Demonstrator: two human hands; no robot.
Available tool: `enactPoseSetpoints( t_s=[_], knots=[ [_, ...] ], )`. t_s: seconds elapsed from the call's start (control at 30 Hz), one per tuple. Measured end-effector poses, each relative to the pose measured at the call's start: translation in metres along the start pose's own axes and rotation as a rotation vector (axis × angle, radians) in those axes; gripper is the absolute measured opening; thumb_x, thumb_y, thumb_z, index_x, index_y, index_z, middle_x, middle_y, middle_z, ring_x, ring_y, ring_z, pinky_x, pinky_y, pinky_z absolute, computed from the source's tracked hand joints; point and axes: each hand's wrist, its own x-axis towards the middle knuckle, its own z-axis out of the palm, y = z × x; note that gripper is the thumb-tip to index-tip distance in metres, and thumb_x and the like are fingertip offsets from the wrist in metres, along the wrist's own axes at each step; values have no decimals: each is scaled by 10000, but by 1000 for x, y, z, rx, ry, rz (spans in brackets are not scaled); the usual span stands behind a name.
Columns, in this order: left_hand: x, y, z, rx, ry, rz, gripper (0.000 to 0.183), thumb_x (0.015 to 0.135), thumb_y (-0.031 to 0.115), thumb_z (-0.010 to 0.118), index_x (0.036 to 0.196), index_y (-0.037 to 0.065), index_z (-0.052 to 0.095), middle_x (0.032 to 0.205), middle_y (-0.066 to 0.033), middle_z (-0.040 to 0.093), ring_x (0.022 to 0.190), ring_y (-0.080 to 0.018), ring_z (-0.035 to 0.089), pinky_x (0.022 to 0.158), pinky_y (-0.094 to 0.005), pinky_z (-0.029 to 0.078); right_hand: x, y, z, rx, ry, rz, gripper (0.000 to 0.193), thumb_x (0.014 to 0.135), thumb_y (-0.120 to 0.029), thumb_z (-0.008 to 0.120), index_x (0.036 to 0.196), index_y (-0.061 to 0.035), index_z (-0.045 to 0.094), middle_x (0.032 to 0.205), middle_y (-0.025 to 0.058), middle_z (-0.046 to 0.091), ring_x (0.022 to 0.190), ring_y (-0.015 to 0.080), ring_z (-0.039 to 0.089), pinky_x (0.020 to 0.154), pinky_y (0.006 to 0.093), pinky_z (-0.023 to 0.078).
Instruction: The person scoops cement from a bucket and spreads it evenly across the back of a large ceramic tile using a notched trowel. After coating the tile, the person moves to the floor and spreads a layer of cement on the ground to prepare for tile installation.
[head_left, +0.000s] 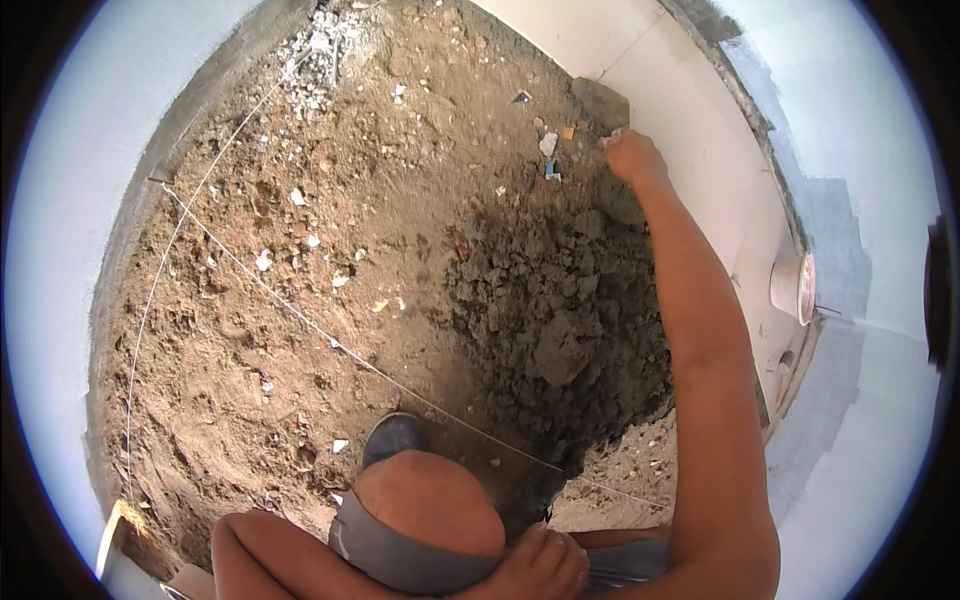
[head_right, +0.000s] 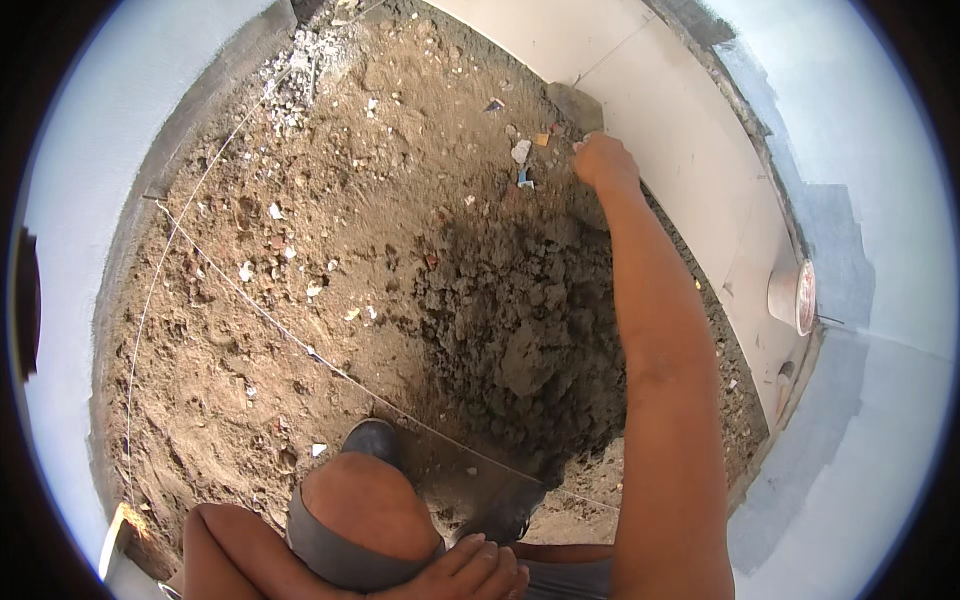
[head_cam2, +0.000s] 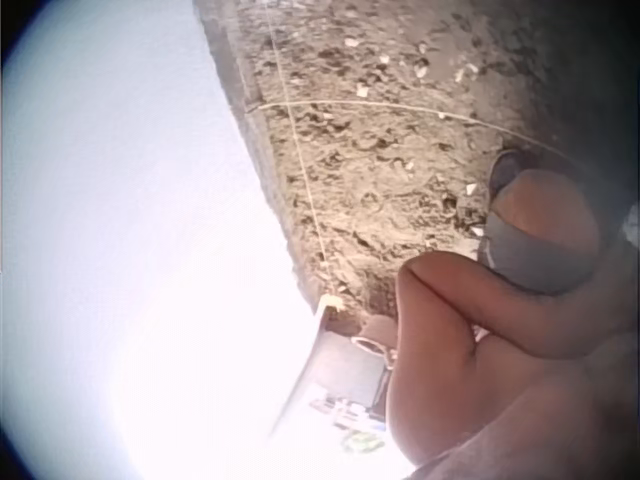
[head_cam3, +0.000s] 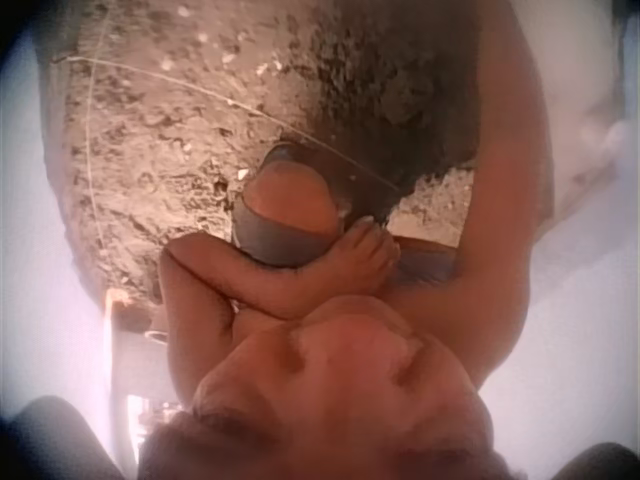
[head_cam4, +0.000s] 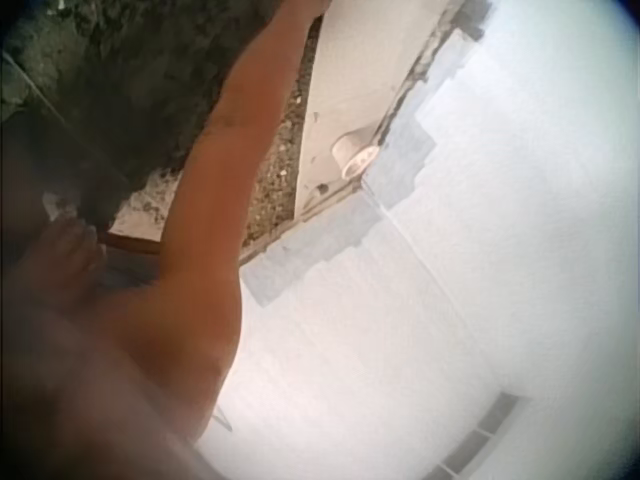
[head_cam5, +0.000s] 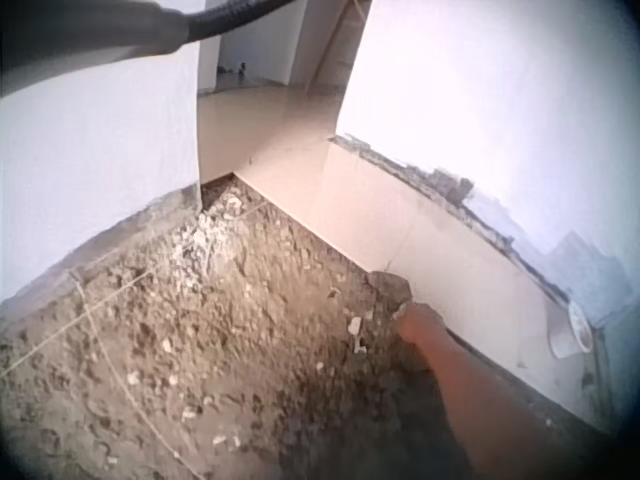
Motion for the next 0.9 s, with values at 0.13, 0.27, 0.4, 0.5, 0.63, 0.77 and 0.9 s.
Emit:
enactPoseSetpoints(
  t_s=[0.13,0.27,0.4,0.5,0.63,0.77,0.9],
  knots=[
    [4,-6,-11,-14,-43,6,317,842,237,538,1051,35,665,1053,-175,620,1039,-328,561,1014,-540,399,0,15,13,-4,55,40,424,995,-388,499,1301,-101,557,1252,178,626,1169,367,595,965,481,489],
    [4,-9,-20,-1,-32,50,313,852,238,532,1053,37,665,1065,-178,618,1043,-329,557,1015,-537,397,-22,34,16,22,82,60,450,995,-402,489,1333,-108,538,1252,187,623,1162,371,597,957,486,491],
    [6,-12,-28,-8,-35,36,318,852,227,529,1064,33,664,1072,-178,619,1040,-326,559,1009,-527,402,-39,46,23,-30,66,135,458,1000,-419,465,1332,-111,537,1228,192,635,1147,376,603,943,495,495],
    [8,-17,-29,-57,-52,41,321,840,220,532,1059,26,663,1073,-174,617,1037,-318,561,992,-509,418,-48,61,25,-75,89,94,445,1004,-422,449,1290,-100,561,1193,192,651,1126,388,609,932,500,497],
    [14,-17,-39,-42,-115,61,342,822,219,538,1077,19,650,1073,-164,612,1029,-305,565,963,-477,445,-48,95,12,-93,74,24,445,1008,-425,437,1249,-80,582,1161,197,659,1102,396,617,921,507,499],
    [21,-16,-39,-21,-193,112,374,821,221,542,1124,19,627,1098,-167,603,1025,-300,568,952,-456,455,-56,146,27,-142,68,75,444,1011,-422,433,1246,-75,581,1140,195,665,1080,397,626,917,509,500],
    [25,-7,-34,-11,-290,89,404,831,242,534,1156,13,609,1139,-181,594,1036,-312,568,955,-456,454,-81,199,49,-111,60,166,439,1020,-418,420,1259,-77,561,1113,196,673,1034,398,643,880,505,519]
  ],
)
